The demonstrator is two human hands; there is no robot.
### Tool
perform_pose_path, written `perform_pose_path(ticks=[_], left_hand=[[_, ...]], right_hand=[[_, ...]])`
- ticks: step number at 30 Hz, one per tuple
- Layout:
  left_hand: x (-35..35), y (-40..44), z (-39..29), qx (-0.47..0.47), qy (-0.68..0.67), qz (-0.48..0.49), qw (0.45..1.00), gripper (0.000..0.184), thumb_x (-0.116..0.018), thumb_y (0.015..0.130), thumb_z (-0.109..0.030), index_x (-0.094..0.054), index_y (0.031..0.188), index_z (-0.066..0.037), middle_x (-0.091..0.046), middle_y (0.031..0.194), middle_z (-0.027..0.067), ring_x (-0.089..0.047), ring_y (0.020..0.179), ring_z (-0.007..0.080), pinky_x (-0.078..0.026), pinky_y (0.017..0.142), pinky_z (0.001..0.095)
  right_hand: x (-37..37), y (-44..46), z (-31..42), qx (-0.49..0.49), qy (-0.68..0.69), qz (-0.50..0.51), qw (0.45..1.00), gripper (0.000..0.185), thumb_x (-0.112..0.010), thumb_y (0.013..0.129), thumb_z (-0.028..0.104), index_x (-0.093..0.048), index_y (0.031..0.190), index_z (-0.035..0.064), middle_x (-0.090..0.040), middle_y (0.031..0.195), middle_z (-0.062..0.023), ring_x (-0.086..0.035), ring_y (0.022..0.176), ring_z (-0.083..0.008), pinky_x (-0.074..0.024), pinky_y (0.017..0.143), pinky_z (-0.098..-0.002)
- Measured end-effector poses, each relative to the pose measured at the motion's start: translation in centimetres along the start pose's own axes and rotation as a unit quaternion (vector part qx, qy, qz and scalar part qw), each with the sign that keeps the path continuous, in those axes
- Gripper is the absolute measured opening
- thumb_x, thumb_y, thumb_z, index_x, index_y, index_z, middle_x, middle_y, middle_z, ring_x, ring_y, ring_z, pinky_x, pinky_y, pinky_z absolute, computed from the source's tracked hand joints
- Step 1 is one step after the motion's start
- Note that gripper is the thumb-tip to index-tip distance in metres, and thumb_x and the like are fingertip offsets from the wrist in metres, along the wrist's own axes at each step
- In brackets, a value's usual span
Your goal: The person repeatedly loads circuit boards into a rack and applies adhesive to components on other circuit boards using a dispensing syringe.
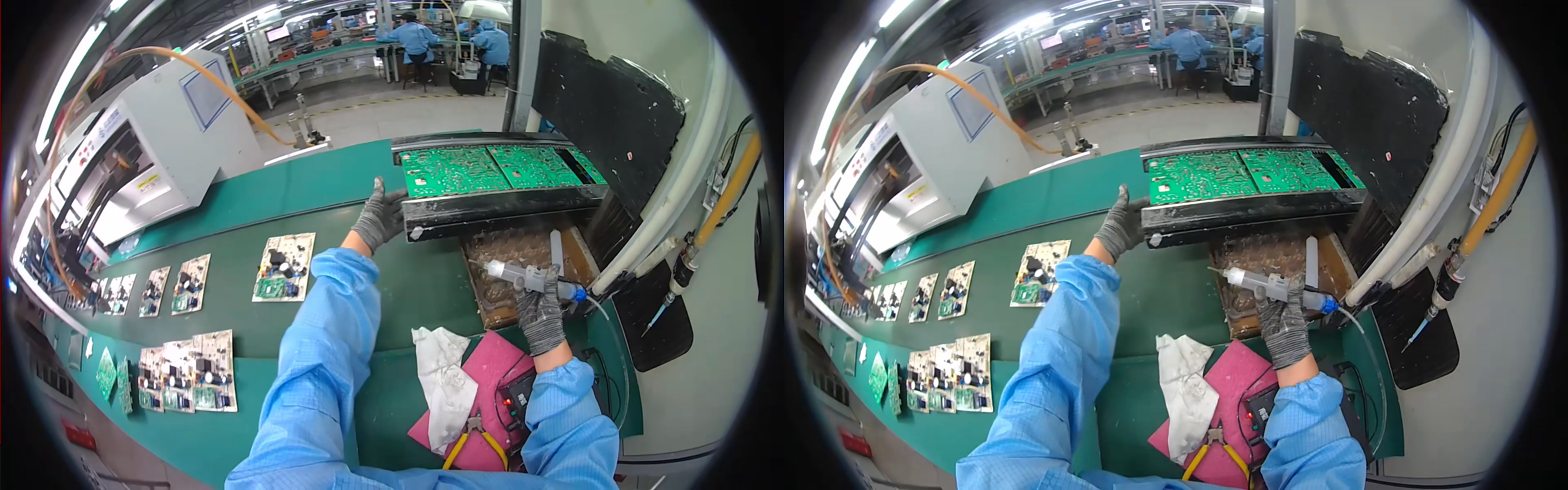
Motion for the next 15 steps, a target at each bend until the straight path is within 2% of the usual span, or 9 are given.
perform_pose_path(ticks=[2, 3, 4, 6, 7, 8, 10, 13, 15], left_hand=[[4.5, -3.3, -2.6, -0.044, 0.222, -0.101, 0.969, 0.059, -0.047, 0.078, -0.055, -0.049, 0.113, -0.007, -0.055, 0.107, 0.0118, -0.052, 0.095, 0.0259, -0.040, 0.081, 0.0411], [7.4, -4.8, -4.4, -0.081, 0.361, -0.145, 0.918, 0.058, -0.049, 0.078, -0.054, -0.050, 0.111, -0.007, -0.056, 0.103, 0.0109, -0.053, 0.090, 0.0232, -0.043, 0.077, 0.0381], [9.7, -6.9, -6.2, -0.112, 0.492, -0.190, 0.842, 0.057, -0.050, 0.077, -0.053, -0.052, 0.110, -0.007, -0.058, 0.099, 0.0099, -0.054, 0.084, 0.0205, -0.045, 0.072, 0.0351], [7.9, -15.5, -9.1, -0.174, 0.683, -0.219, 0.675, 0.053, -0.053, 0.078, -0.046, -0.050, 0.113, -0.005, -0.058, 0.100, 0.0095, -0.054, 0.085, 0.0201, -0.044, 0.073, 0.0335], [8.3, -19.2, -9.3, -0.097, 0.641, -0.267, 0.713, 0.053, -0.055, 0.077, -0.044, -0.049, 0.114, -0.006, -0.057, 0.104, 0.0116, -0.054, 0.093, 0.0233, -0.042, 0.081, 0.0337], [13.6, -19.3, -10.9, -0.173, 0.704, -0.274, 0.632, 0.051, -0.057, 0.075, -0.042, -0.050, 0.113, -0.009, -0.056, 0.107, 0.0128, -0.052, 0.098, 0.0260, -0.039, 0.085, 0.0339], [14.0, -23.3, -11.1, -0.106, 0.779, -0.249, 0.565, 0.057, -0.064, 0.069, -0.039, -0.048, 0.117, -0.012, -0.050, 0.115, 0.0128, -0.047, 0.106, 0.0272, -0.036, 0.090, 0.0341], [16.5, -26.6, -10.4, -0.052, 0.885, -0.254, 0.386, 0.069, -0.071, 0.062, -0.036, -0.043, 0.121, -0.014, -0.043, 0.123, 0.0099, -0.040, 0.114, 0.0289, -0.031, 0.095, 0.0382], [17.1, -27.1, -9.4, -0.047, 0.898, -0.238, 0.368, 0.073, -0.073, 0.058, -0.036, -0.042, 0.121, -0.016, -0.040, 0.126, 0.0077, -0.036, 0.116, 0.0305, -0.028, 0.096, 0.0421]], right_hand=[[-0.2, -0.5, -0.1, -0.011, -0.001, -0.009, 1.000, 0.038, -0.057, 0.081, 0.023, -0.040, 0.109, 0.0048, -0.047, 0.108, -0.0116, -0.050, 0.096, -0.0209, -0.0534, 0.071, -0.0345], [-0.5, -0.8, 0.0, -0.012, -0.009, -0.017, 1.000, 0.037, -0.057, 0.081, 0.024, -0.041, 0.108, 0.0042, -0.049, 0.106, -0.0113, -0.050, 0.095, -0.0210, -0.0534, 0.071, -0.0336], [-0.6, -0.9, -0.2, -0.017, -0.017, -0.024, 0.999, 0.036, -0.057, 0.081, 0.024, -0.042, 0.106, 0.0037, -0.050, 0.105, -0.0110, -0.051, 0.094, -0.0211, -0.0534, 0.070, -0.0327], [0.2, -0.1, -0.5, -0.023, -0.023, -0.005, 0.999, 0.033, -0.058, 0.080, 0.027, -0.047, 0.102, 0.0045, -0.053, 0.100, -0.0099, -0.053, 0.093, -0.0213, -0.0530, 0.068, -0.0301], [0.0, -0.1, -0.7, -0.034, -0.015, -0.005, 0.999, 0.033, -0.058, 0.080, 0.028, -0.047, 0.102, 0.0049, -0.053, 0.100, -0.0099, -0.053, 0.093, -0.0210, -0.0529, 0.068, -0.0297], [0.1, -0.2, -0.8, -0.031, -0.015, -0.006, 0.999, 0.031, -0.057, 0.081, 0.027, -0.047, 0.101, 0.0060, -0.053, 0.099, -0.0093, -0.053, 0.093, -0.0206, -0.0527, 0.067, -0.0301], [0.2, -0.2, -1.2, -0.025, -0.015, -0.007, 1.000, 0.027, -0.056, 0.081, 0.026, -0.048, 0.100, 0.0083, -0.054, 0.099, -0.0081, -0.054, 0.092, -0.0198, -0.0522, 0.065, -0.0308], [1.8, -0.2, -2.1, -0.021, 0.000, -0.070, 0.997, 0.024, -0.057, 0.081, 0.026, -0.049, 0.097, 0.0107, -0.054, 0.097, -0.0063, -0.054, 0.089, -0.0200, -0.0518, 0.062, -0.0330], [1.3, -0.9, -2.7, -0.030, -0.022, -0.074, 0.997, 0.024, -0.056, 0.081, 0.026, -0.050, 0.096, 0.0078, -0.056, 0.095, -0.0065, -0.055, 0.086, -0.0184, -0.0520, 0.060, -0.0295]])
Point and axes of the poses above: each hand's wrist, its own y-axis towards the middle knuckle, its own x-axis out of the back of the hand, z = x × y, the point moved 9 cm from there along y, towards the middle knuckle
